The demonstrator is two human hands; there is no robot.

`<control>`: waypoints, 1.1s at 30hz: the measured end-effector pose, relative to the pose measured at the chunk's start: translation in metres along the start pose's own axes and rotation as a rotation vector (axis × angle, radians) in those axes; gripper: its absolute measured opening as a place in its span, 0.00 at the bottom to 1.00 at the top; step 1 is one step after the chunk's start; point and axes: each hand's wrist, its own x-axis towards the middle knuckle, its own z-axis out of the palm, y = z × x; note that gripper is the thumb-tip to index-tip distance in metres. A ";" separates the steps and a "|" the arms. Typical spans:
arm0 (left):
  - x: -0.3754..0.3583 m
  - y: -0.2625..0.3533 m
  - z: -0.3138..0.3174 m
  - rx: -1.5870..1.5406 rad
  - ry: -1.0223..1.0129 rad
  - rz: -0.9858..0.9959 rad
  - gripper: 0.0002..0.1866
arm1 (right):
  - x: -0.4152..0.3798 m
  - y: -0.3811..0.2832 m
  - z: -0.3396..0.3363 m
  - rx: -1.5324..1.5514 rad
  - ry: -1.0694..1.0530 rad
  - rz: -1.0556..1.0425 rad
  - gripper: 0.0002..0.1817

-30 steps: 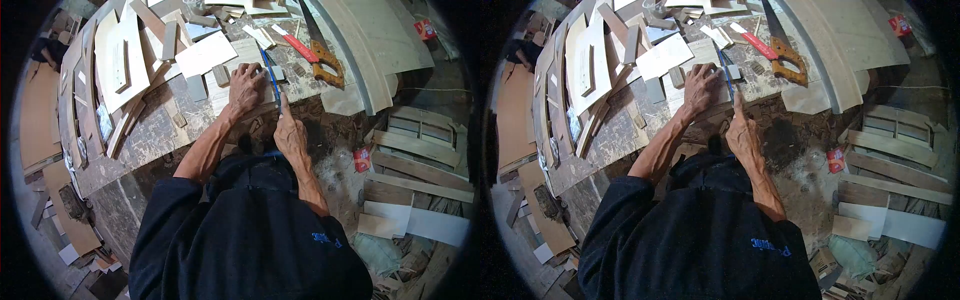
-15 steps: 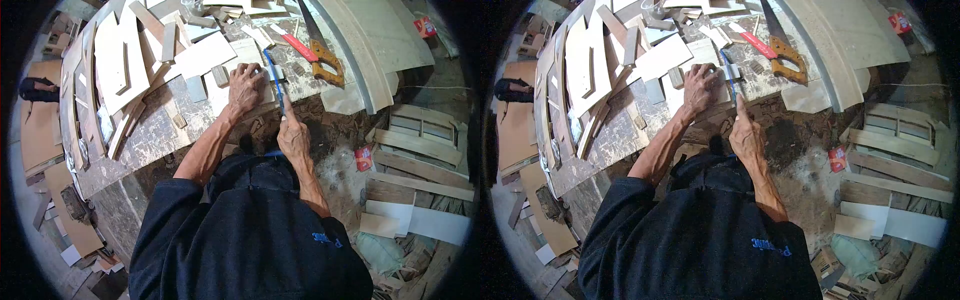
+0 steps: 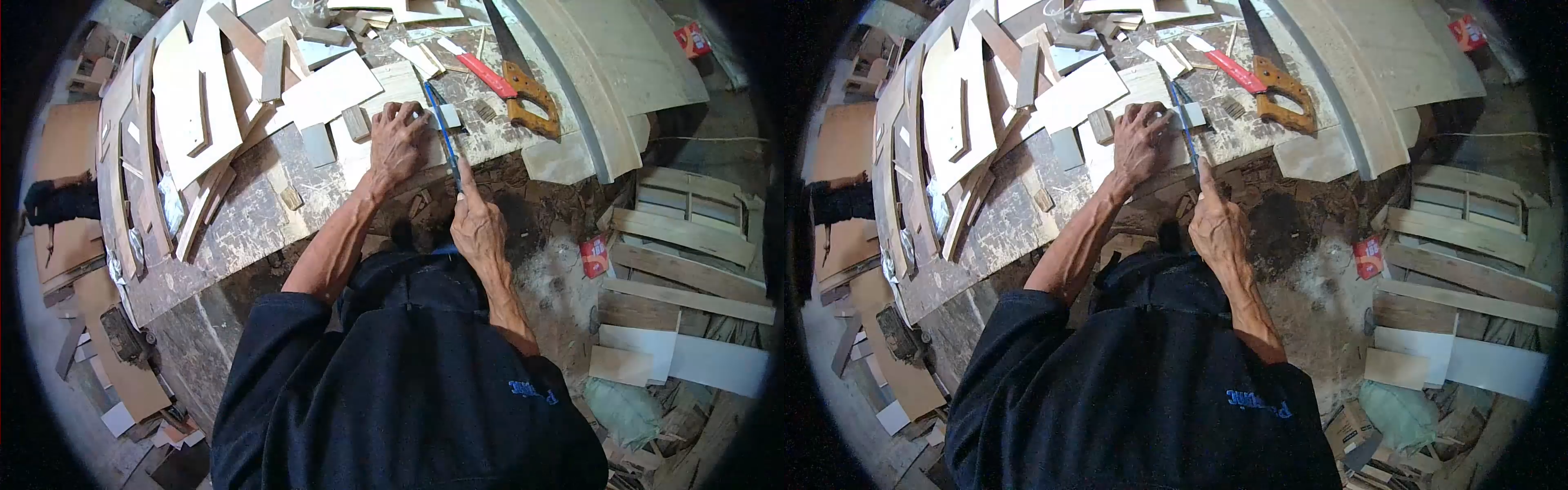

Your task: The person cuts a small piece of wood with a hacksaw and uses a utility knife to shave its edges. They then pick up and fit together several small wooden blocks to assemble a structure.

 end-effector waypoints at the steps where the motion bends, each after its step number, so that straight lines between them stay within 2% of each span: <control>1: 0.000 0.000 0.000 0.010 -0.027 -0.013 0.28 | -0.001 0.001 0.001 0.017 0.020 -0.026 0.37; 7: 0.001 -0.003 0.003 0.010 0.010 0.022 0.27 | -0.003 -0.004 -0.004 -0.060 -0.049 0.068 0.39; 15: 0.003 0.007 -0.007 0.004 0.000 -0.009 0.27 | -0.005 -0.002 0.003 -0.087 -0.057 0.034 0.40; 22: 0.004 0.012 0.002 0.122 0.015 -0.078 0.22 | -0.008 -0.006 0.000 -0.063 -0.106 0.078 0.39; 25: 0.005 0.010 0.005 0.074 0.036 -0.085 0.19 | -0.018 0.005 0.006 0.007 -0.027 -0.040 0.40; 31: 0.007 0.015 -0.002 0.056 0.023 -0.073 0.13 | -0.009 -0.004 0.000 -0.042 -0.137 0.083 0.42; 33: 0.008 0.016 -0.003 0.056 0.023 -0.069 0.13 | -0.016 0.002 0.003 -0.052 -0.083 0.013 0.42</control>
